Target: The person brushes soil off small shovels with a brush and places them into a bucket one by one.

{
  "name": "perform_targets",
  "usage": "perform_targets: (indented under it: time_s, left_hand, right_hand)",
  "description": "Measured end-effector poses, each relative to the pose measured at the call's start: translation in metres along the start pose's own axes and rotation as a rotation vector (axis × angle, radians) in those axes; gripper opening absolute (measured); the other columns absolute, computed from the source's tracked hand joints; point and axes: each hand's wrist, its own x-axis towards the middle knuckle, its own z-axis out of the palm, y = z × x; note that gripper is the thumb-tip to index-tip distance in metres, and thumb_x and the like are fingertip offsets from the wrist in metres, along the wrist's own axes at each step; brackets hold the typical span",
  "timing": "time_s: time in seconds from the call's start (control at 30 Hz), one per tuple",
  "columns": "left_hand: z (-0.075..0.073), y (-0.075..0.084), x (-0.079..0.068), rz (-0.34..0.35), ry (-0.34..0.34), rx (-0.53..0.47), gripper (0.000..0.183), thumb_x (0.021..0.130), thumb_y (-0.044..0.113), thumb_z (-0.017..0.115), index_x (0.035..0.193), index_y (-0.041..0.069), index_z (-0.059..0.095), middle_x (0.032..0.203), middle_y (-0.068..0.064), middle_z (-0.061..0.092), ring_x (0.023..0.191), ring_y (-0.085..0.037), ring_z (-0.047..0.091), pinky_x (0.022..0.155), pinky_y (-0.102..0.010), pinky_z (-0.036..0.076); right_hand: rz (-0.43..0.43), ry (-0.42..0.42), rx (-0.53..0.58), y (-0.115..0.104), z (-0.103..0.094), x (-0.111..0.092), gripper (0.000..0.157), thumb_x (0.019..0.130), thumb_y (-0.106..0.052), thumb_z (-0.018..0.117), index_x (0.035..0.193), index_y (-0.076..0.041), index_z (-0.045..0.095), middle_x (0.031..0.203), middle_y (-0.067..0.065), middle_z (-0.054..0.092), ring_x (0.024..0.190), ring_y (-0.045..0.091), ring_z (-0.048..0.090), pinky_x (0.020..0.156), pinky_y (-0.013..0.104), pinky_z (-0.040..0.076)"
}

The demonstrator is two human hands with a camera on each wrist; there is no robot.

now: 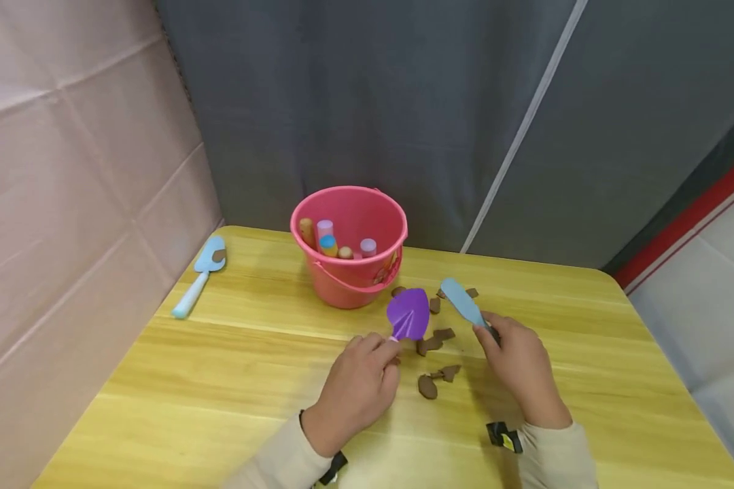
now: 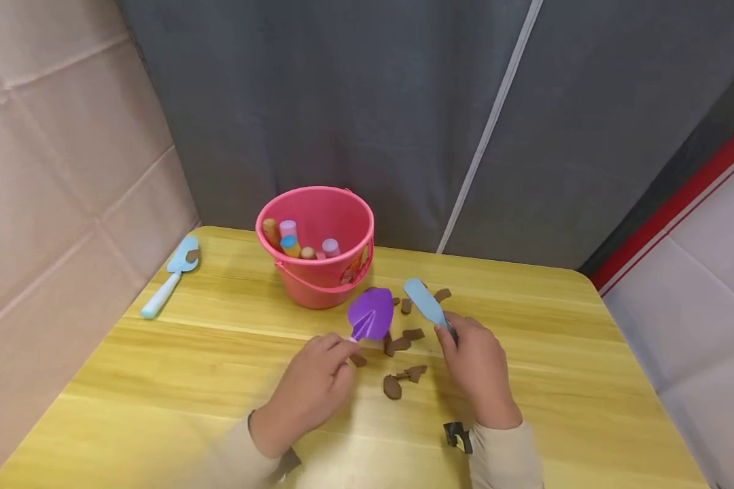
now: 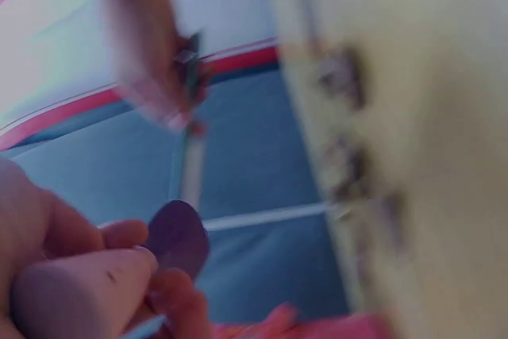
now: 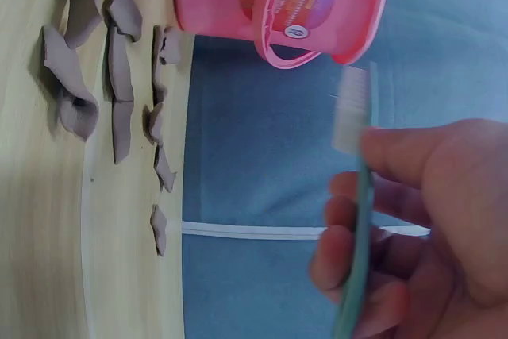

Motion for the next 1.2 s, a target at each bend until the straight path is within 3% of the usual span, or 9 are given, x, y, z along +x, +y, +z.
perform_targets:
  time_s: [0.13,0.23,0.33,0.47,0.6,0.77,0.93,1.1,1.2]
  left_hand:
    - [-0.041,0.0,0.025,0.048,0.087,-0.087,0.039,0.087,0.002,0.054,0.122,0.012,0.069,0.105,-0.004,0.063,0.07,-0.011,0.052,0.06,-0.025,0.047]
    - [-0.073,-0.003,0.051,0.06,0.197,-0.118,0.034,0.09,-0.001,0.058,0.122,0.005,0.067,0.11,-0.01,0.06,0.082,-0.017,0.057,0.07,-0.027,0.053]
    - [-0.098,-0.011,0.081,0.01,0.304,-0.126,0.021,0.088,0.002,0.068,0.108,0.001,0.068,0.107,-0.013,0.058,0.092,-0.024,0.057,0.079,-0.035,0.054]
    - [-0.114,-0.027,0.12,-0.101,0.334,-0.133,0.016,0.086,0.006,0.07,0.099,0.001,0.064,0.102,-0.013,0.057,0.087,-0.024,0.054,0.073,-0.037,0.053]
    - [-0.11,-0.041,0.147,-0.183,0.26,-0.13,0.027,0.089,0.012,0.067,0.114,0.004,0.062,0.102,-0.009,0.06,0.091,-0.022,0.054,0.074,-0.036,0.052]
    - [-0.089,-0.052,0.156,-0.262,0.094,-0.11,0.044,0.089,0.016,0.069,0.13,0.005,0.057,0.109,-0.009,0.057,0.099,-0.021,0.054,0.079,-0.034,0.055]
    - [-0.076,-0.06,0.156,-0.225,-0.049,-0.039,0.042,0.087,0.016,0.07,0.127,0.007,0.062,0.107,-0.008,0.063,0.096,-0.022,0.057,0.08,-0.035,0.055]
    - [-0.072,-0.066,0.153,-0.173,-0.186,0.067,0.031,0.087,0.017,0.067,0.116,0.009,0.069,0.095,-0.004,0.068,0.087,-0.023,0.057,0.082,-0.041,0.048]
    - [-0.076,-0.069,0.148,-0.124,-0.171,0.065,0.029,0.088,0.021,0.066,0.114,0.008,0.07,0.095,-0.004,0.068,0.088,-0.023,0.056,0.084,-0.044,0.045]
  right_hand:
    - [-0.019,0.092,0.041,0.003,-0.002,-0.002,0.032,0.097,-0.018,0.063,0.122,0.002,0.066,0.081,0.008,0.061,0.056,0.017,0.044,0.051,0.032,0.035]
    - [-0.031,0.114,0.048,0.004,-0.002,-0.002,0.033,0.097,-0.017,0.064,0.122,0.003,0.066,0.084,0.01,0.064,0.06,0.018,0.047,0.052,0.032,0.037]
    - [-0.027,0.096,0.066,0.002,-0.002,-0.001,0.032,0.097,-0.018,0.063,0.121,0.003,0.067,0.085,0.01,0.063,0.062,0.018,0.048,0.053,0.032,0.038]
    - [-0.018,0.059,0.075,0.0,0.001,-0.001,0.031,0.096,-0.019,0.064,0.121,0.0,0.068,0.082,0.008,0.06,0.061,0.018,0.046,0.053,0.032,0.037]
    - [-0.002,0.033,0.072,-0.001,0.005,-0.002,0.031,0.096,-0.018,0.065,0.121,-0.001,0.068,0.082,0.007,0.059,0.062,0.018,0.046,0.054,0.032,0.037]
    - [-0.003,0.036,0.072,-0.002,0.008,-0.003,0.033,0.095,-0.017,0.066,0.122,0.0,0.067,0.091,0.01,0.065,0.064,0.02,0.048,0.056,0.033,0.039]
    - [-0.018,0.041,0.074,-0.003,0.009,-0.003,0.033,0.095,-0.018,0.066,0.122,0.001,0.067,0.096,0.013,0.067,0.065,0.02,0.049,0.058,0.034,0.039]
    - [-0.019,0.038,0.074,-0.003,0.009,-0.003,0.033,0.095,-0.018,0.066,0.122,0.0,0.067,0.096,0.012,0.067,0.066,0.02,0.05,0.058,0.035,0.04]
    - [-0.021,0.031,0.076,-0.003,0.008,-0.004,0.032,0.095,-0.018,0.066,0.122,0.0,0.067,0.097,0.012,0.067,0.068,0.021,0.051,0.06,0.035,0.041]
